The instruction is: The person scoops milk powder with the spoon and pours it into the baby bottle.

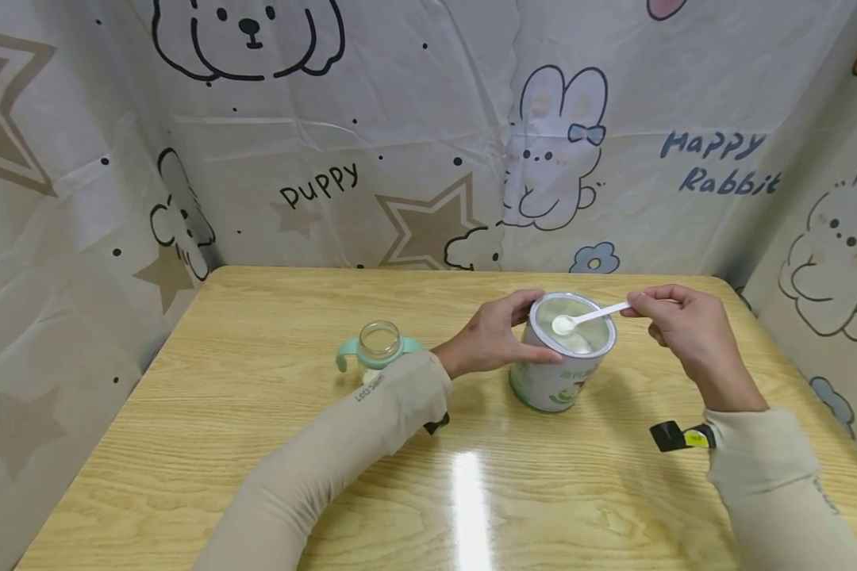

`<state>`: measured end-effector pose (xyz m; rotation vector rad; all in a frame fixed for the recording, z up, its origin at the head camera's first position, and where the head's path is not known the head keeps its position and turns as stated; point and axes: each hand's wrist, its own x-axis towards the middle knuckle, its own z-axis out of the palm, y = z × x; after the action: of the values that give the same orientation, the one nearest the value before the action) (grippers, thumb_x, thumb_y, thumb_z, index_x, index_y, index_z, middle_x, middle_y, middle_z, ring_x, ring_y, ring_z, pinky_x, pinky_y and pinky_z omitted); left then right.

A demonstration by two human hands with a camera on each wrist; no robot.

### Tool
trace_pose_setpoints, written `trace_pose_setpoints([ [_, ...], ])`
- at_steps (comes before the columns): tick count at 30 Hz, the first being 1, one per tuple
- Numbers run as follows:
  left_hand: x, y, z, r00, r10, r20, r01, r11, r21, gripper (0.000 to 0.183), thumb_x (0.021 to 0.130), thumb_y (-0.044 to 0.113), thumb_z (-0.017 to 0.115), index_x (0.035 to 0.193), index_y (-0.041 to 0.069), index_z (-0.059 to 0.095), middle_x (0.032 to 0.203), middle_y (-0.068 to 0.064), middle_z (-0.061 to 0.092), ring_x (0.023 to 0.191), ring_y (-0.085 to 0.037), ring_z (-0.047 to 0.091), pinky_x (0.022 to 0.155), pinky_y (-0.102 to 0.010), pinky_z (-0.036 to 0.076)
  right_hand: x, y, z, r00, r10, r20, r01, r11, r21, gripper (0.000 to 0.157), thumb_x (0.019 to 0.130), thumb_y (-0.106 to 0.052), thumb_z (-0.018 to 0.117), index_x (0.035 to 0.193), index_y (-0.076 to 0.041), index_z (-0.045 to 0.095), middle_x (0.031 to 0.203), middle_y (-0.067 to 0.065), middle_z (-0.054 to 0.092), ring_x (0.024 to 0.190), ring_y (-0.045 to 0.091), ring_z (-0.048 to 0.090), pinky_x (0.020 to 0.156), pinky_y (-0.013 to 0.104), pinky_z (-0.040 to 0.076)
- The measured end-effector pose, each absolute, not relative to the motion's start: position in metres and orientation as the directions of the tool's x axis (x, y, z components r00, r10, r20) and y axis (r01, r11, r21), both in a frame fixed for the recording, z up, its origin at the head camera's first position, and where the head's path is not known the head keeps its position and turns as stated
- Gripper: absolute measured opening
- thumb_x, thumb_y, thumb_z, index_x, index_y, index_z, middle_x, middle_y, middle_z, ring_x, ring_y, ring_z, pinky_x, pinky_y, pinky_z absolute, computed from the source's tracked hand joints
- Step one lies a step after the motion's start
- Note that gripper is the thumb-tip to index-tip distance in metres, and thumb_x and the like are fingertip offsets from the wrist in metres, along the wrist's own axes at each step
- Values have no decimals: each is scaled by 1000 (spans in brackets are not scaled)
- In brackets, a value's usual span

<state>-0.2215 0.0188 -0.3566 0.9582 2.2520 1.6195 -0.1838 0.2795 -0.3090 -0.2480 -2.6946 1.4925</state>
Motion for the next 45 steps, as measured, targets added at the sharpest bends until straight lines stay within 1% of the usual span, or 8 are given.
trace_pose_setpoints([
  [6,-222,17,-353,-770,612,180,383,217,898,91,76,17,90,149,0,39,147,-12,49,137,-20,46,109,-19,37,-185,278,-305,-988,152,-28,98,475,-875,41,97,-41,65,110,-2,62,80,-21,70,60,5,48,52,20,41],
  [10,-222,14,-350,-770,613,178,385,223,896,92,76,16,90,150,-1,38,152,-14,44,139,-16,42,110,-18,35,-186,278,-302,-988,151,-33,99,456,-884,39,97,-41,66,109,-3,63,79,-23,69,59,5,48,52,19,41],
  [15,-223,7,-344,-785,598,161,370,244,897,94,75,17,90,151,1,37,156,-12,38,142,-17,38,110,-17,35,-187,277,-298,-991,130,-22,78,443,-893,34,98,-36,64,111,-4,60,79,-24,69,57,4,46,50,18,40],
  [20,-224,0,-338,-799,576,173,384,267,884,96,73,19,92,150,2,38,156,-11,39,142,-17,38,109,-18,36,-188,275,-296,-991,135,3,54,412,-910,24,99,-33,64,106,-10,65,80,-21,70,56,5,45,49,19,39],
  [25,-225,-10,-334,-807,563,178,382,267,885,97,73,20,92,151,2,38,156,-11,38,142,-17,38,110,-20,36,-189,271,-292,-988,155,9,54,393,-918,20,98,-36,65,102,-16,66,80,-21,70,57,6,46,50,19,40],
  [32,-225,-22,-332,-819,555,144,345,276,897,97,74,24,91,152,6,37,157,-6,38,143,-15,37,112,-24,36,-190,268,-288,-990,137,-18,44,192,-980,7,96,-22,69,95,-16,69,78,-12,73,53,7,45,46,17,38],
  [40,-224,-36,-330,-826,548,134,342,298,891,93,77,25,90,152,8,38,155,-8,41,142,-19,39,112,-26,37,-192,261,-286,-992,128,12,7,146,-989,6,96,-19,70,95,-14,69,79,-10,73,53,7,45,46,17,37],
  [45,-223,-43,-328,-827,546,132,344,307,887,91,79,26,88,152,8,38,155,-7,41,141,-19,40,111,-24,37,-192,257,-285,-994,111,26,-19,61,-998,5,94,-16,72,91,-13,71,77,-7,73,52,6,45,45,15,37],
])
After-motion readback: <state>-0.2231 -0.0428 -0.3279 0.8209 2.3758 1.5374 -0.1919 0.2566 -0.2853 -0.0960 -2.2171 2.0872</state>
